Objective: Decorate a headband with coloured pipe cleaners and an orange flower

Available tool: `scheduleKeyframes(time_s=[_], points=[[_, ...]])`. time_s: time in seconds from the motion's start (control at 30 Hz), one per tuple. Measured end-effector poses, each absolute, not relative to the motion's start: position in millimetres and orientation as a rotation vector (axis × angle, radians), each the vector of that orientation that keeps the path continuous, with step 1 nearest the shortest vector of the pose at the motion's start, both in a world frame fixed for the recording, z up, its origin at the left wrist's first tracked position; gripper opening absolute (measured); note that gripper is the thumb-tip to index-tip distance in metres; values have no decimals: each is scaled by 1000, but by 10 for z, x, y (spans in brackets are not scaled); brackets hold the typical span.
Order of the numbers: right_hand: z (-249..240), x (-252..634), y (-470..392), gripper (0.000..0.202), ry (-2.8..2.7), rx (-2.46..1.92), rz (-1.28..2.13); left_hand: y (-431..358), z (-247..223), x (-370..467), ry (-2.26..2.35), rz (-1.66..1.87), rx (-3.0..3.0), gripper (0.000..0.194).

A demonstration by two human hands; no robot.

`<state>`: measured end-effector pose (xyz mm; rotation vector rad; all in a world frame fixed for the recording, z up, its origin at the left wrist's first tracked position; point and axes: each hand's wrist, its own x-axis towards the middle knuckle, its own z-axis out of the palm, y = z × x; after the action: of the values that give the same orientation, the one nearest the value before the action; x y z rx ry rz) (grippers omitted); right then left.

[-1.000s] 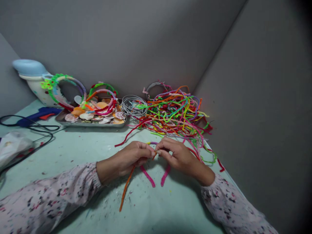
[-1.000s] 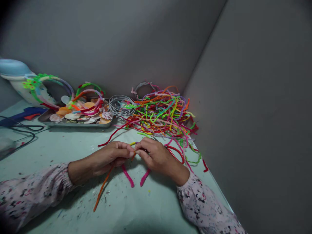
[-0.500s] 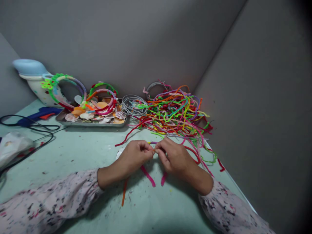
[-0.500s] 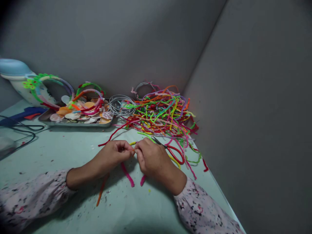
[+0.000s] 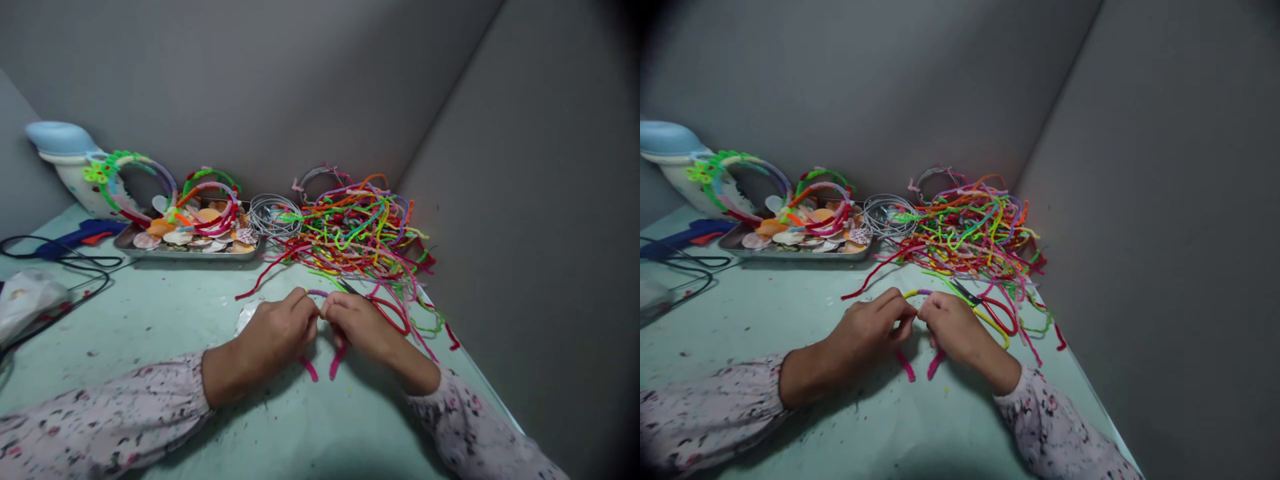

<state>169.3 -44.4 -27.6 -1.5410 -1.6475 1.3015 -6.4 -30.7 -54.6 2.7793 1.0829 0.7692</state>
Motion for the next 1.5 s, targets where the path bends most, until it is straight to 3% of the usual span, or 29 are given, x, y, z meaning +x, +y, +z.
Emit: scheduleKeyframes(time_s=[0.1,0.23,0.33,0.4,0.5,0.8,1.07,1.3,1.5], points=[[-381,1754,-378,12,-1229,-1364,1797,-309,-551,-55,1020,765,2810,20],[-361,1833,-339,16,-1254,-1262,1880,-236,-446,-19,1123,741,2321,13],[-227,1898,-350,25,-1598,-1278,1555,-143,-378,-10,1139,657,1836,9],[-149,1925,-368,31,-1843,-1300,1130,-96,-364,-14,1091,604,1609,9],[-122,1928,-391,25,-2172,-1223,633,-75,-367,-19,1045,553,1424,11],[-215,1892,-402,10,-2350,-1175,446,-89,-394,-21,1014,550,1510,7],[-221,1804,-411,13,-2201,-1312,609,-213,-344,-10,1133,604,2012,12],[-307,1768,-373,15,-1602,-1426,1485,-236,-371,-15,1089,683,2185,13],[-189,1913,-324,18,-1776,-1450,1315,-130,-359,-3,1069,611,1644,10]])
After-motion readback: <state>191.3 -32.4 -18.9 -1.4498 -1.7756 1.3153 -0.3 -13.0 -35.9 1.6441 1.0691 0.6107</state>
